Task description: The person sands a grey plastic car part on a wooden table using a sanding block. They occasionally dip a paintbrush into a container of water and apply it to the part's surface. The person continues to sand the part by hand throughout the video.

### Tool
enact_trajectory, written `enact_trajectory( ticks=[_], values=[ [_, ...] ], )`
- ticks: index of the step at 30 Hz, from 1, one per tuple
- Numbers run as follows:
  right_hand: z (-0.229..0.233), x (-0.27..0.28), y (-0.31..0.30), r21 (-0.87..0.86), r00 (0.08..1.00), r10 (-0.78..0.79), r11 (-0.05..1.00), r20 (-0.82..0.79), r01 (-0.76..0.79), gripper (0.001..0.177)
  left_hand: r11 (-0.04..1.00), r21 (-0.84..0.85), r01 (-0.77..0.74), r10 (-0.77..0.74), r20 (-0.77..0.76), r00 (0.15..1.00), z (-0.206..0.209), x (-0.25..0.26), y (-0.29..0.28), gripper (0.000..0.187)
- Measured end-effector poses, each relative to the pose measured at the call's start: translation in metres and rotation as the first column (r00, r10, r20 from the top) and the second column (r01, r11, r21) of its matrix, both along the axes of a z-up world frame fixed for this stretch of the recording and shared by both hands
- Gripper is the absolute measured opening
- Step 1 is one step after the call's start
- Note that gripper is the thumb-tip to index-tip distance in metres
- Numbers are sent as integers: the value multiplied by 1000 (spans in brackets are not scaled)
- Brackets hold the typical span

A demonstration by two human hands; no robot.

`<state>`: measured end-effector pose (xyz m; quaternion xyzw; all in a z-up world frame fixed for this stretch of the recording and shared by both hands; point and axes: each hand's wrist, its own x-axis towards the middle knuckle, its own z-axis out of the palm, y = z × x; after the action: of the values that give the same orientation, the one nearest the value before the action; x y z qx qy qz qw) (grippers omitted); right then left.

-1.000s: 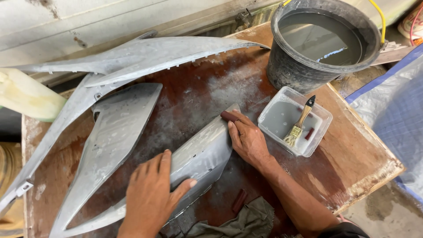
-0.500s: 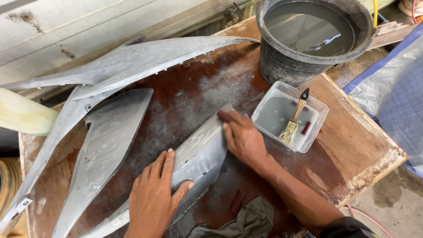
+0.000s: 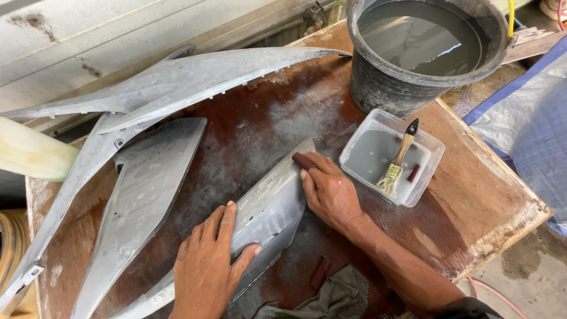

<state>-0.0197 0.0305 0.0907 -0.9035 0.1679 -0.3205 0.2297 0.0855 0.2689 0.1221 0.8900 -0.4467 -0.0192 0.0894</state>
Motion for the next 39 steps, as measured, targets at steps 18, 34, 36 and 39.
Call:
enact_trajectory(
  ticks=[18,34,36,39],
  values=[
    [6,-13,11,-96,986,152,985,64,-146,13,994,82,-68,68,-4,998,-3,-3,0,89],
    [-28,-6,-13,-72,999,-43,996,-7,42,18,993,91,-69,69,4,998,-6,-2,0,88],
    [-11,-7,-11,25,993,-108,994,42,107,15,993,99,-66,64,21,998,-7,-1,0,88],
    [-33,-6,-8,-51,996,75,996,58,-72,23,997,54,-46,44,33,998,-5,-2,0,86]
  ],
)
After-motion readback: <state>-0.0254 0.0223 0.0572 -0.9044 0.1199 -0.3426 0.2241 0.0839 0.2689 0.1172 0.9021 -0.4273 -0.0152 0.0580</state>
